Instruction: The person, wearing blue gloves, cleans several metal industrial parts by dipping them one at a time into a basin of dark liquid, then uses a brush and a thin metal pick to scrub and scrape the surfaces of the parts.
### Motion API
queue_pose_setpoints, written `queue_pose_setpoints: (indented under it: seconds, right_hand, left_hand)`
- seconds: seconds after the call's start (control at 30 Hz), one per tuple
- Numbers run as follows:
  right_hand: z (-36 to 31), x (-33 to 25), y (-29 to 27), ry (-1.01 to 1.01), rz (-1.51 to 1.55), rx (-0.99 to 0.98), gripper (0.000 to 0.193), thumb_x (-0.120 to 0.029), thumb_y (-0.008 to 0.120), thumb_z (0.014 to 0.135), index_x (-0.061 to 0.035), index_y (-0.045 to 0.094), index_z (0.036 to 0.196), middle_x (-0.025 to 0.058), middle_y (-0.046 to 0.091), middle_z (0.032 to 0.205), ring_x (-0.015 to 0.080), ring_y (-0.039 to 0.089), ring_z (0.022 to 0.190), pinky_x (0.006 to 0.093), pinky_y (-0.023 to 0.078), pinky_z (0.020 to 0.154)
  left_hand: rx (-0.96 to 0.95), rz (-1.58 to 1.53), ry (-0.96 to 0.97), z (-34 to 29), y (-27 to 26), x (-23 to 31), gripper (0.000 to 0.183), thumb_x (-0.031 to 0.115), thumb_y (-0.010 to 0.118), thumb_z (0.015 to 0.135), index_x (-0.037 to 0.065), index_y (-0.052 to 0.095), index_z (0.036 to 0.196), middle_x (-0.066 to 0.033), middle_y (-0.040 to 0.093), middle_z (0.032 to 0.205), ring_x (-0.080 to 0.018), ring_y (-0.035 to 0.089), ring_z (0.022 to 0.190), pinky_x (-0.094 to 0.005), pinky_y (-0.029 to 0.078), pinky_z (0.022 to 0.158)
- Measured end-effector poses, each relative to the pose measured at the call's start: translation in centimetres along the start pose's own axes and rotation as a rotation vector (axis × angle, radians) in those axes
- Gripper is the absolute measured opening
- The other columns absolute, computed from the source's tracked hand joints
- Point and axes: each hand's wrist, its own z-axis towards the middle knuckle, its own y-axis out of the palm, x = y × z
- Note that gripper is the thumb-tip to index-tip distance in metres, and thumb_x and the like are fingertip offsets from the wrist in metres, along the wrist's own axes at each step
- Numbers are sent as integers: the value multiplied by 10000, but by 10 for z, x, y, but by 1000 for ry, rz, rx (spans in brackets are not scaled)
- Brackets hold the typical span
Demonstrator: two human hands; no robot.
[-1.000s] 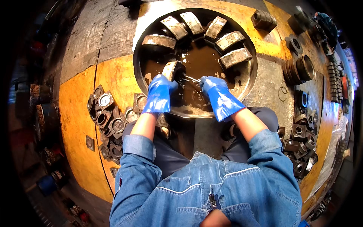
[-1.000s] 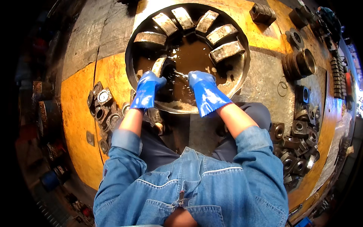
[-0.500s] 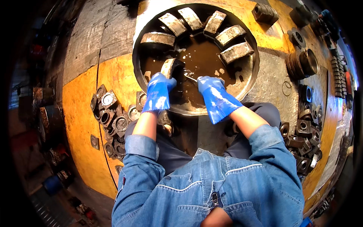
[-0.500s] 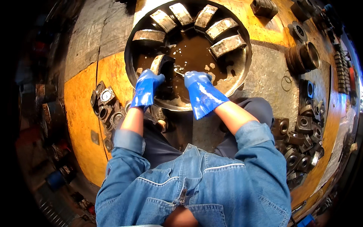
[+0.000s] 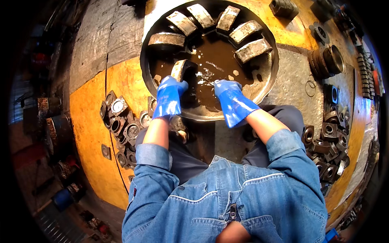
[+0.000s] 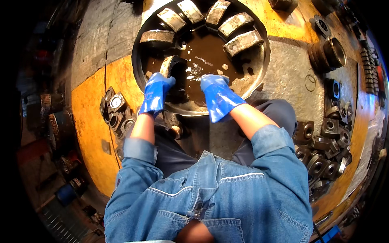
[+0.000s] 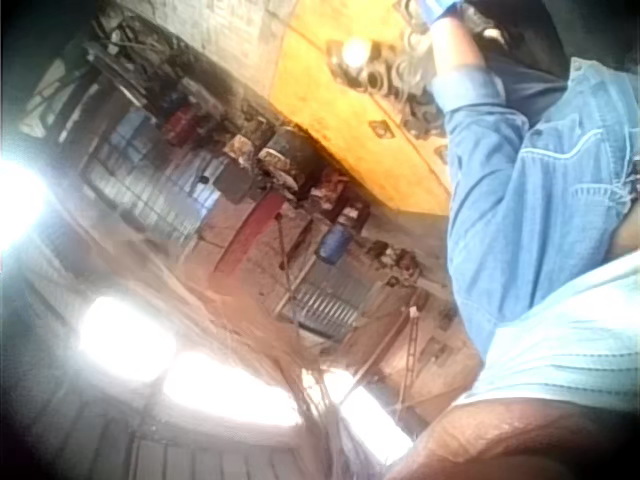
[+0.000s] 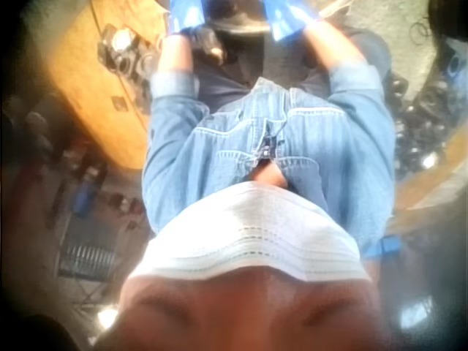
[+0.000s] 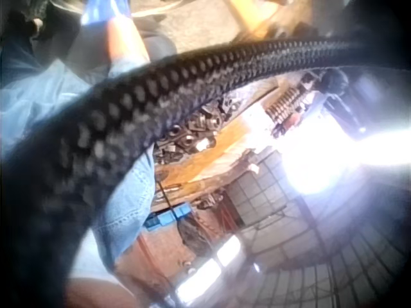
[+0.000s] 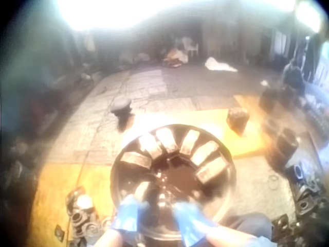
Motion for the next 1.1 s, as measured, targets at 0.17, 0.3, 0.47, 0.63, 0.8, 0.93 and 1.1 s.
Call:
queue_pose_setpoints:
  seconds: [0.17,0.3,0.47,0.63,0.8,0.93,1.1]
  right_hand:
    - [-18,-9,-24,-42,7,-20,311,-138,626,956,-82,724,1246,147,757,1228,350,752,1091,558,593,836]
    - [7,3,1,8,43,-2,280,-115,635,942,-73,772,1183,142,784,1137,334,755,1071,542,588,853]
    - [-18,0,-18,-41,133,26,295,-106,648,928,-62,768,1194,155,791,1104,358,769,1029,477,620,854]
    - [-18,5,8,-84,72,28,324,-132,707,890,-123,778,1205,105,791,1143,355,761,1072,499,598,881]
    - [-14,1,6,-32,-44,-91,329,-152,688,918,-99,747,1237,116,763,1214,324,736,1144,470,602,912]
    - [-38,-12,-15,-112,-81,-69,294,-151,677,924,-107,768,1200,118,756,1241,331,735,1142,469,600,921]
    - [-18,-1,-3,-44,-60,-130,297,-146,628,950,-103,757,1213,117,749,1257,328,730,1154,468,597,933]
  left_hand:
    - [-44,-3,-135,3,-1,-5,534,359,715,792,-77,744,1099,-296,738,1104,-410,728,1084,-439,568,954]
    - [-12,31,-33,3,-1,4,544,379,692,804,-81,744,1091,-305,741,1057,-425,737,1032,-453,570,913]
    - [-26,8,-43,3,-1,-7,548,397,691,807,-67,749,1091,-306,739,1081,-426,731,1052,-453,563,930]
    - [-17,-6,-75,-5,-8,2,551,397,694,800,-81,743,1070,-313,732,1089,-438,717,1076,-457,554,941]
    - [-14,20,-39,-2,-3,1,554,383,677,809,-104,728,1066,-336,718,1076,-452,713,1062,-472,555,923]
    - [-37,-6,-43,-6,-5,-8,581,418,683,821,-106,728,1066,-341,713,1094,-456,703,1080,-477,545,937]
    - [57,-45,98,-14,-7,-3,641,522,746,817,-86,756,1020,-330,721,1104,-425,703,1117,-456,547,959]
